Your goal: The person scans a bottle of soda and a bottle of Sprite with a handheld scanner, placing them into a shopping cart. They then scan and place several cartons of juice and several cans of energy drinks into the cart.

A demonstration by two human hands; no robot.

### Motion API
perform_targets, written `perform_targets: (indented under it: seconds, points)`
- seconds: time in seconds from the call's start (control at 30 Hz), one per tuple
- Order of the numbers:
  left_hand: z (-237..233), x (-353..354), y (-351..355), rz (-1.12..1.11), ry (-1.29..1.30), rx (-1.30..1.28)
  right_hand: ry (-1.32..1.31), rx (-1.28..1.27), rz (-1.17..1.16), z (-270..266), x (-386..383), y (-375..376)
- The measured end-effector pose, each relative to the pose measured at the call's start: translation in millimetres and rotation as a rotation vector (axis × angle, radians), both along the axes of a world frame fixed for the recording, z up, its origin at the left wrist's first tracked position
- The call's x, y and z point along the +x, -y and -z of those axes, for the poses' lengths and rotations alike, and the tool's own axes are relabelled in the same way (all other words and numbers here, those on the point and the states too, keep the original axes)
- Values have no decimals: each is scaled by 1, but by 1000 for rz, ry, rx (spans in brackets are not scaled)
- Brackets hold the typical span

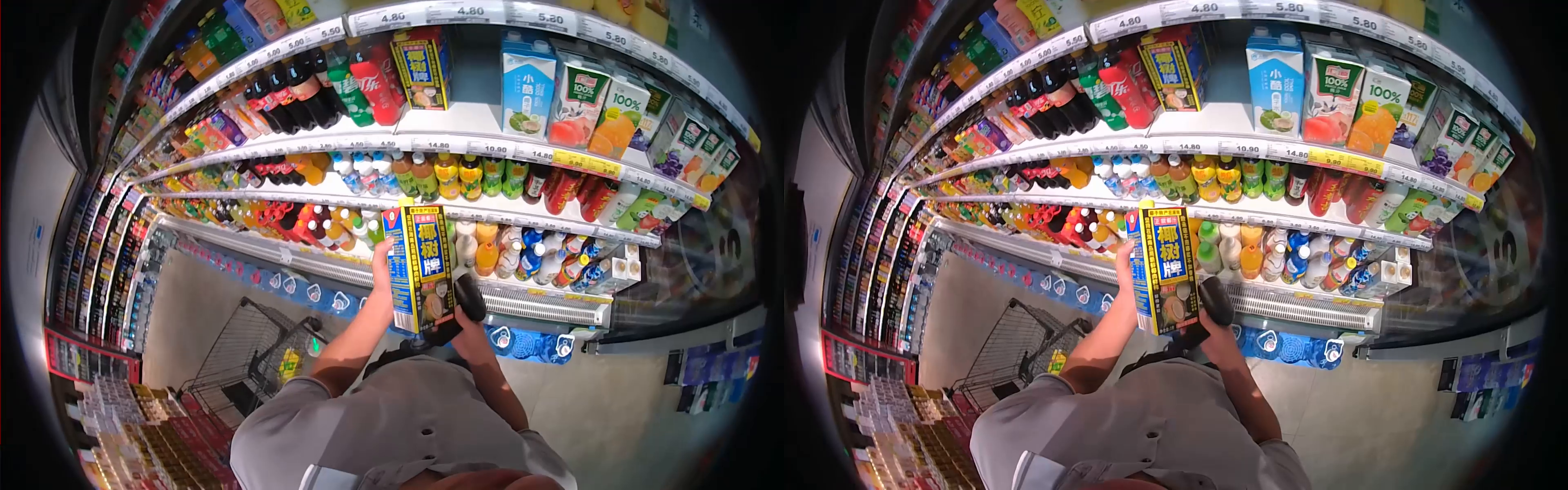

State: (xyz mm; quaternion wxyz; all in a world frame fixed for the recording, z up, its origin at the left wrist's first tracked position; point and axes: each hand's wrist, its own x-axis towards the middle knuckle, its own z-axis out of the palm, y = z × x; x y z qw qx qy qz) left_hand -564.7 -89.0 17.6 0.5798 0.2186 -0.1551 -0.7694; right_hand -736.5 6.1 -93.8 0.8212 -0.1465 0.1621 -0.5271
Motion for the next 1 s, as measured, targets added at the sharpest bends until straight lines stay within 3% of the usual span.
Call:
perform_targets:
  seconds: [0.07,0.17,0.27,0.3,0.4,0.47,0.5,0.63,0.73,0.83,0.9,1.0]
  points:
    - [3,5,-2,64,40,-70,37,63,31,-4,4,3]
    - [-4,3,-3,56,84,24,-101,53,67,-10,4,-2]
    - [-2,20,-1,97,151,62,-179,75,112,18,10,-3]
    - [14,33,3,129,104,-149,-179,87,109,12,12,-2]
    - [-27,35,-1,79,409,-242,-200,-33,323,-8,17,5]
    - [-53,35,-4,66,821,-280,-456,-127,359,-3,8,7]
    - [-59,34,-4,90,872,-264,-604,-177,409,-6,4,8]
    - [-71,38,14,176,972,-319,-754,-309,548,-22,-3,13]
    - [-83,35,35,197,989,-409,-961,-328,508,-16,-7,20]
    - [-131,29,72,-65,1223,-794,-859,-274,595,-30,-9,21]
    - [-154,28,100,-215,1251,-893,-873,-295,616,-37,-15,10]
    - [-170,26,147,-425,1241,-1020,-1261,-251,535,-24,-24,-18]
